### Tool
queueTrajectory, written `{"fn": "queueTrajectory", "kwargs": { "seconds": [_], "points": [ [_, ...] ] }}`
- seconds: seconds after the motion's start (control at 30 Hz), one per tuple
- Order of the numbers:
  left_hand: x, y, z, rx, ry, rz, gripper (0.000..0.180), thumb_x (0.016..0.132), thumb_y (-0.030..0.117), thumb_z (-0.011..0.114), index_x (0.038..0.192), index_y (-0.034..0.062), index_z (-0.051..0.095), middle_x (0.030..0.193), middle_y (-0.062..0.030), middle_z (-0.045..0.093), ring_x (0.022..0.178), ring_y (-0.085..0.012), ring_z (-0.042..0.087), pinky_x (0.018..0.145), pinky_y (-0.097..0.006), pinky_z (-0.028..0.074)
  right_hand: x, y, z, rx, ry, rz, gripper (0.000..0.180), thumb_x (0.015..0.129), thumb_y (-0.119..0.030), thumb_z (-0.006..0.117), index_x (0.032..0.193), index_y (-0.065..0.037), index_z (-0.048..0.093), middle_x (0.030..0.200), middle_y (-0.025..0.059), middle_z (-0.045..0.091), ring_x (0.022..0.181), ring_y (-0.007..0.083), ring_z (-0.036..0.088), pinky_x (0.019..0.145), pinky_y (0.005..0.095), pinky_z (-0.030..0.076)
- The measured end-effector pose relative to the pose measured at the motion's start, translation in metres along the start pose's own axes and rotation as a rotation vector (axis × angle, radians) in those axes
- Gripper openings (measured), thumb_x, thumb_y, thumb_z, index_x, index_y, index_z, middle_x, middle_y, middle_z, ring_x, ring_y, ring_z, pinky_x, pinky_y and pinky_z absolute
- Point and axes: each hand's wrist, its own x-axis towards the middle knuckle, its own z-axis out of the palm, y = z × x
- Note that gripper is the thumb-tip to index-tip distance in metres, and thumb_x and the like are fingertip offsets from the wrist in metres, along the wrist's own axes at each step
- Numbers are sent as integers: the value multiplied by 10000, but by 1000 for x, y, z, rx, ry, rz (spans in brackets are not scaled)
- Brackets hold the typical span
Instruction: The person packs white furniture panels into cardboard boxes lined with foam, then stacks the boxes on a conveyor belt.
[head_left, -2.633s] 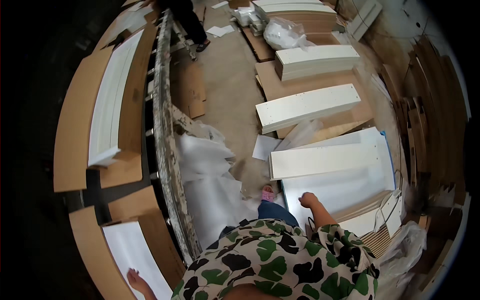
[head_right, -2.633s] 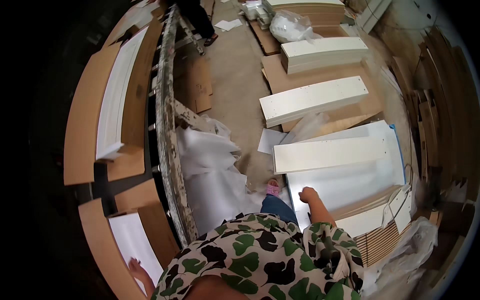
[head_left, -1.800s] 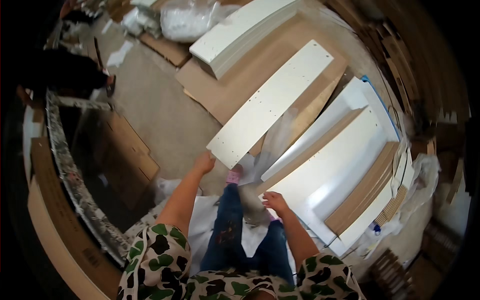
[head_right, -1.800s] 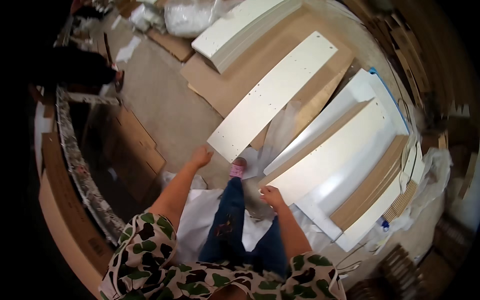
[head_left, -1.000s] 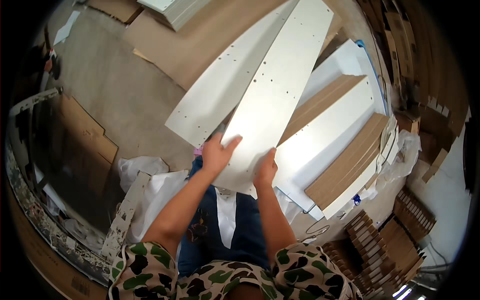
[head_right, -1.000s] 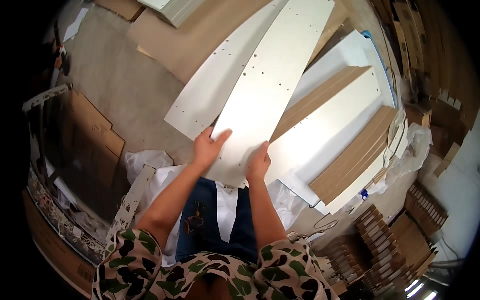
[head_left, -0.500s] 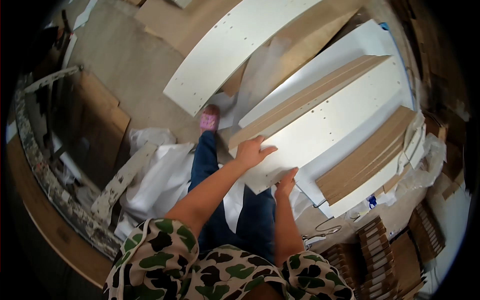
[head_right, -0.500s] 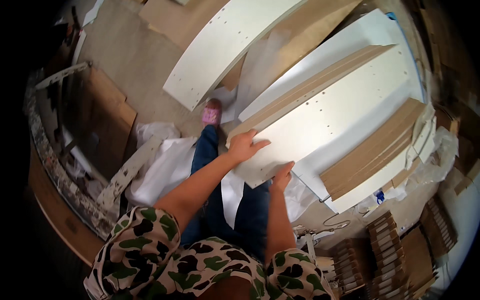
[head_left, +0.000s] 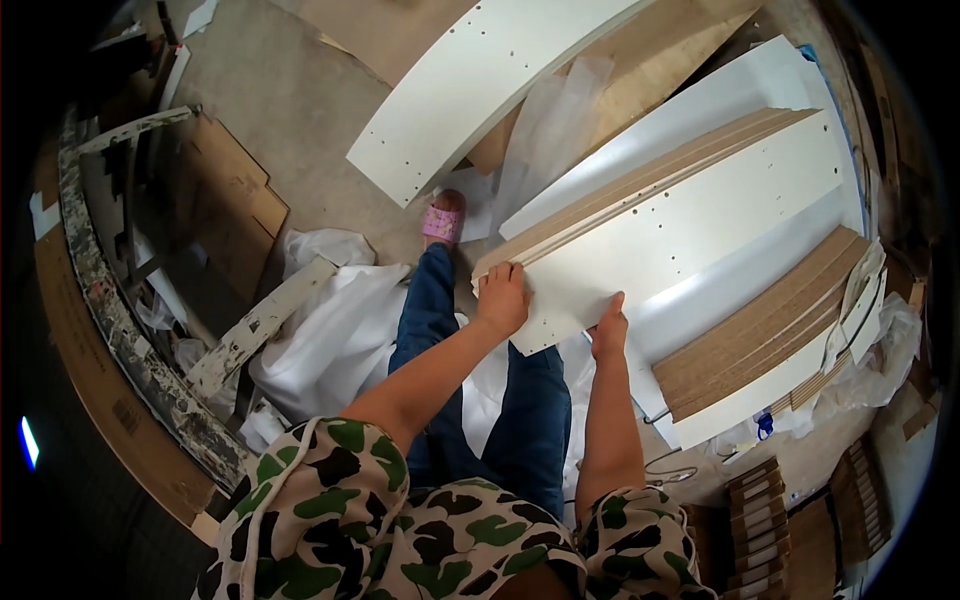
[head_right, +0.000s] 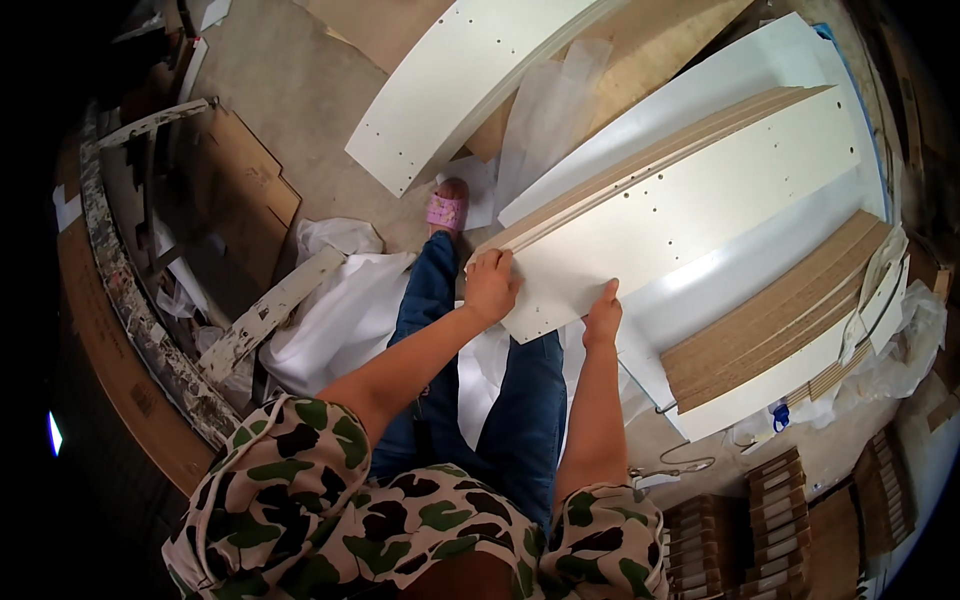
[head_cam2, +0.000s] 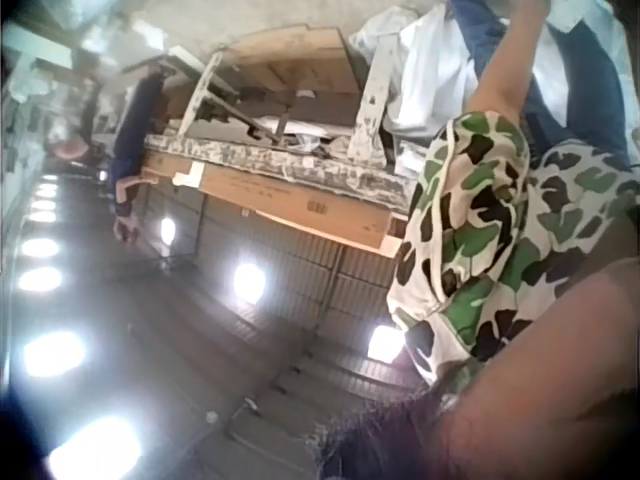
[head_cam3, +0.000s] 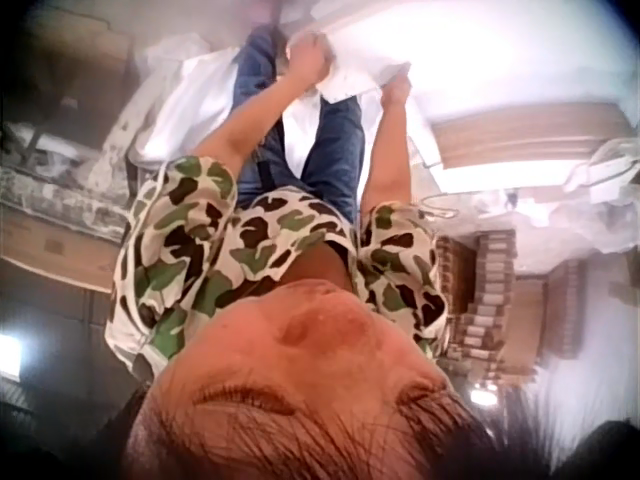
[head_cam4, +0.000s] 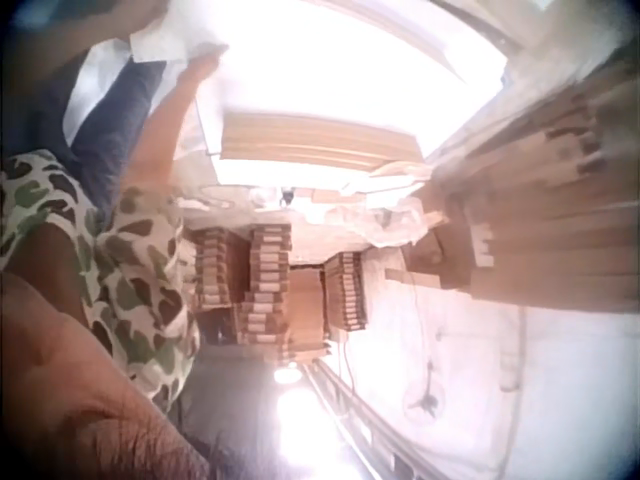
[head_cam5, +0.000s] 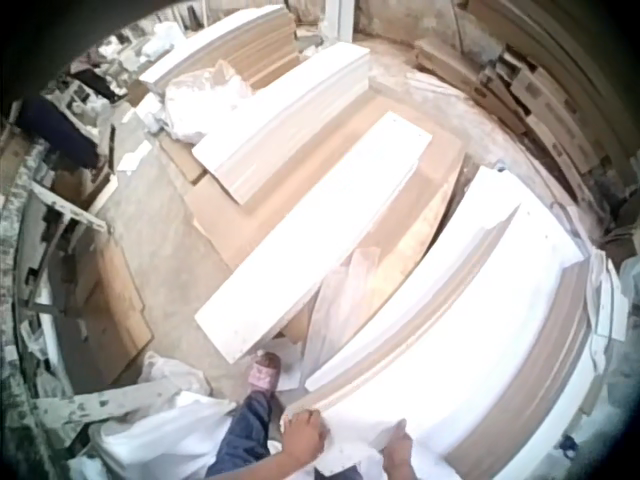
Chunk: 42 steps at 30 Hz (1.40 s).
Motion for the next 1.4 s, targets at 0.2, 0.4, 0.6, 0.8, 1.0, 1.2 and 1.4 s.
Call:
{"fn": "queueTrajectory", "kwargs": {
  "seconds": [0.2, 0.4, 0.6, 0.8, 1.0, 1.2, 1.4],
  "points": [
    [-6, 10, -13, -93, -109, -73, 409, 691, 308, 703, 1008, 69, 602, 980, -132, 528, 913, -316, 528, 792, -438, 408, -29, -9, -18, -176, 146, 9, 792, 844, -651, 368, 1163, 68, 464, 1095, 176, 546, 993, 277, 548, 825, 409, 470],
    [-7, 19, -86, -386, -342, -403, 798, 678, 716, 544, 1091, 34, 523, 995, -199, 601, 911, -313, 602, 761, -357, 471, -73, -4, -19, -63, -85, -141, 642, 867, -626, 354, 997, -30, 554, 752, 21, 567, 587, 133, 512, 456, 271, 401],
    [-48, 84, -184, -162, -84, -237, 836, 723, 769, 364, 897, 6, 660, 876, -199, 648, 815, -337, 632, 712, -416, 489, -147, -24, -23, 368, -565, -74, 730, 878, -607, 329, 1327, -31, 348, 1356, 124, 396, 1222, 276, 399, 1020, 409, 328],
    [-151, 113, -306, -6, 97, -72, 692, 796, 657, 406, 717, 24, 676, 741, -170, 645, 692, -324, 633, 628, -418, 486, -181, -103, -34, 829, -511, 18, 641, 829, -572, 405, 1281, -119, 417, 1333, 75, 418, 1199, 290, 403, 983, 471, 339],
    [-294, 94, -391, 227, 341, 117, 625, 810, 584, 464, 693, -11, 617, 652, -183, 612, 634, -345, 621, 568, -436, 481, -169, -129, -17, 656, -513, -98, 558, 811, -434, 305, 1245, -125, 467, 1297, 91, 461, 1165, 314, 441, 941, 503, 364],
    [-498, 69, -422, 211, 432, -83, 630, 822, 601, 438, 699, 3, 597, 621, -181, 603, 599, -347, 608, 549, -436, 474, -225, -136, -1, 427, -703, -64, 531, 823, -410, 343, 1248, -117, 467, 1284, 78, 477, 1152, 318, 453, 911, 502, 396],
    [-762, 78, -374, 164, 630, -613, 698, 853, 639, 320, 660, 34, 610, 574, -165, 591, 575, -353, 594, 553, -422, 476, -476, -89, 24, 153, -1210, -321, 506, 903, -445, 420, 1241, -70, 464, 1271, 87, 491, 1138, 276, 473, 954, 430, 393]
  ]
}}
